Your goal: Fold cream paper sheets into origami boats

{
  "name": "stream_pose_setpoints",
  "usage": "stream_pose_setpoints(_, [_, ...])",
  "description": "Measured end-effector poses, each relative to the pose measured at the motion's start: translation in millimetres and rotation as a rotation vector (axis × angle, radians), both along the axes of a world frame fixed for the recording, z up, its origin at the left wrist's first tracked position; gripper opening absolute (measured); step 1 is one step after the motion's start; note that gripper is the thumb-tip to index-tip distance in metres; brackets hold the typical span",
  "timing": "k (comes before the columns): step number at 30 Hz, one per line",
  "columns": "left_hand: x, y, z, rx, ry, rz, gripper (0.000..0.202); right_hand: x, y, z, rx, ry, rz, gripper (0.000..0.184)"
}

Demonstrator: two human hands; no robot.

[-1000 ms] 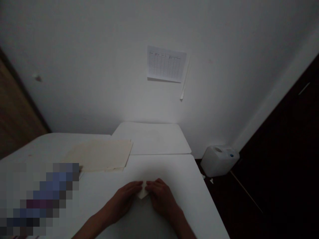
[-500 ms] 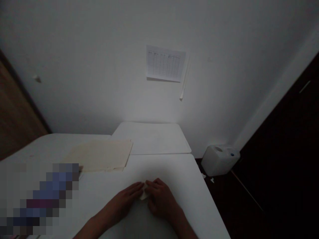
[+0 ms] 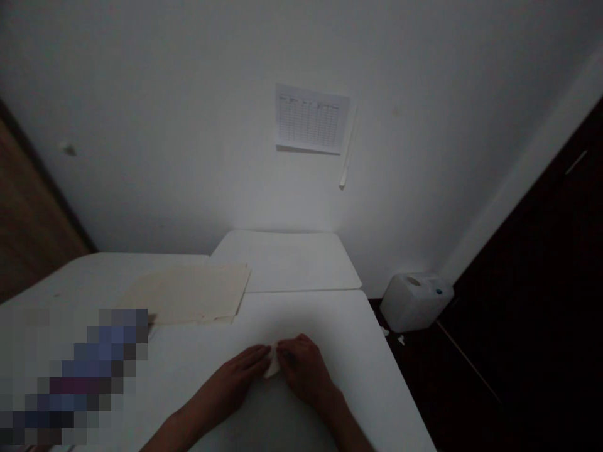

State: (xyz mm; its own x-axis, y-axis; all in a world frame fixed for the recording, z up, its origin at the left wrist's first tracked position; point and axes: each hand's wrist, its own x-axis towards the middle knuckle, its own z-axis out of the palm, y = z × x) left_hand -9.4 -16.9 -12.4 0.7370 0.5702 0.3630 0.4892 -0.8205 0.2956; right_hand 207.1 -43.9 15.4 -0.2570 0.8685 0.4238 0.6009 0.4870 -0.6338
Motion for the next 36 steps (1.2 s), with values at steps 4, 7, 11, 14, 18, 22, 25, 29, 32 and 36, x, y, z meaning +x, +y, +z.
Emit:
stream_pose_setpoints(4, [1, -1, 1.7, 0.007, 0.016, 0.003, 0.060, -2, 0, -2.2, 0.031, -0.021, 0.014, 0.016])
stream_pose_setpoints(7, [3, 0, -0.8, 0.005, 0.000, -0.002, 0.060, -2, 0, -3.2, 0.054, -0.058, 0.041, 0.016])
stream_pose_setpoints(11, [5, 0, -0.3, -0.023, -0.018, 0.012, 0.056, -2, 2, -7.1, 0.067, -0.084, 0.065, 0.015])
stream_pose_setpoints(14, [6, -4, 11.4, -0.081, -0.039, 0.004, 0.053, -1, 2, -11.2, 0.073, -0.092, 0.071, 0.016])
stream_pose_setpoints(18, [9, -9, 27.7, -0.154, -0.127, 0.007, 0.035, -2, 1, -14.5, 0.066, -0.092, 0.005, 0.021])
stream_pose_setpoints(22, [16, -5, 21.3, -0.174, -0.219, 0.172, 0.020, -5, -1, -13.2, 0.037, -0.088, -0.058, 0.023])
stream_pose_setpoints(25, [18, -1, 9.5, -0.161, -0.265, 0.196, 0.026, -7, -1, -12.1, 0.007, -0.074, -0.087, 0.020])
stream_pose_setpoints(29, [18, 0, 3.6, -0.181, -0.328, 0.198, 0.030, -7, 1, -14.9, -0.034, -0.033, -0.129, 0.021])
stream_pose_setpoints(32, [19, 0, 7.5, -0.256, -0.387, 0.216, 0.031, -7, 2, -16.6, -0.037, 0.024, -0.165, 0.020])
stream_pose_setpoints(36, [22, -1, 16.8, -0.384, -0.498, 0.247, 0.029, -10, 3, -13.9, -0.072, 0.135, -0.129, 0.023])
